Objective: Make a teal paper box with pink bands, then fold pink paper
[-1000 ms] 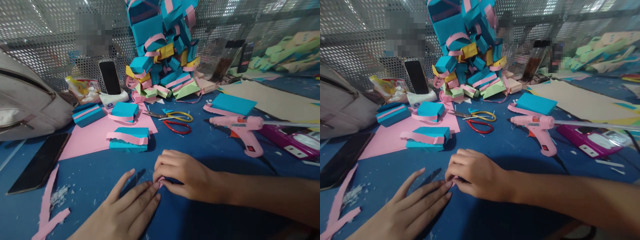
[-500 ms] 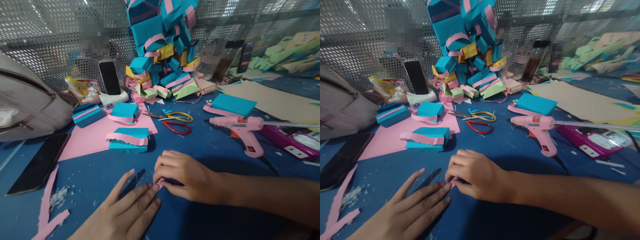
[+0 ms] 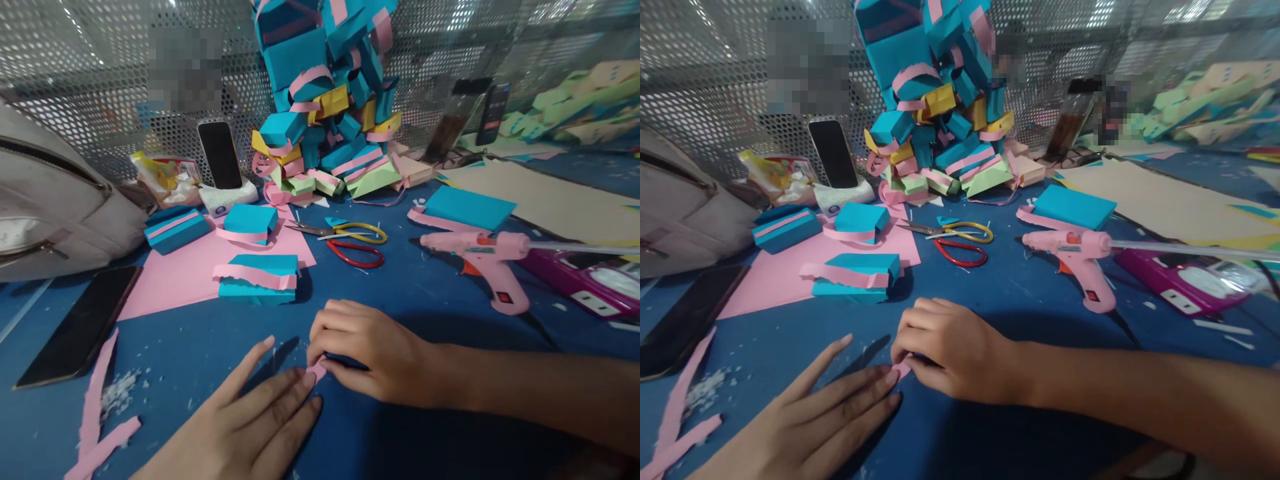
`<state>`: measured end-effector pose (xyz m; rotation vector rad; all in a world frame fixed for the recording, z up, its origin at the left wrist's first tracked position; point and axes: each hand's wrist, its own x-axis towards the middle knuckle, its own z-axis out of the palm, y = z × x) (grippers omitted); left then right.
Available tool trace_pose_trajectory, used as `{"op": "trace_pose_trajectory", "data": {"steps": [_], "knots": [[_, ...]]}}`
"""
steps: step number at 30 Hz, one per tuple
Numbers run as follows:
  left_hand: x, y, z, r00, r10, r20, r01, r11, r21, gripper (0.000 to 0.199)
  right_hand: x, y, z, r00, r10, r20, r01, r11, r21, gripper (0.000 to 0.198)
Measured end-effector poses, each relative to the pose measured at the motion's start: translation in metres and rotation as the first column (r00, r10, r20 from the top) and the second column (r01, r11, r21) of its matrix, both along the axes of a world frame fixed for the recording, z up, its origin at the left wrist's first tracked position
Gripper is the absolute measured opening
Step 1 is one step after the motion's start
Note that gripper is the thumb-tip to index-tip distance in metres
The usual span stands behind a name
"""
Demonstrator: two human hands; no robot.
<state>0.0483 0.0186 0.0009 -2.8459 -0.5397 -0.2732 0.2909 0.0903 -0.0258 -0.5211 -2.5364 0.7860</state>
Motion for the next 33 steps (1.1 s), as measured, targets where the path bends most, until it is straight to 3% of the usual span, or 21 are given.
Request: {"op": "trace_pose_trajectory", "data": {"steps": [5,10,17,33], "knots": [[0.001,-0.005,-0.013,0.998,0.056,0.028,-0.057,0.998,0.034,0.048,0.000,-0.001,0.000,1.000,-0.004,0.004,0.004,1.000,0.005,0.011],[0.000,0.000,0.000,0.986,-0.007,-0.167,0.010,1.000,0.016,0.044,-0.001,-0.001,0.000,0.999,-0.017,0.028,0.017,1.000,-0.010,0.012],[0.000,0.001,0.002,0.981,-0.023,-0.192,0.024,1.000,0.004,0.045,-0.001,-0.001,0.000,1.000,-0.010,0.024,0.010,1.000,-0.013,0.012],[-0.004,0.000,0.005,0.996,-0.037,0.079,0.038,0.999,-0.012,0.042,0.000,0.000,-0.002,1.000,-0.003,0.018,0.003,1.000,0.003,0.013]]}}
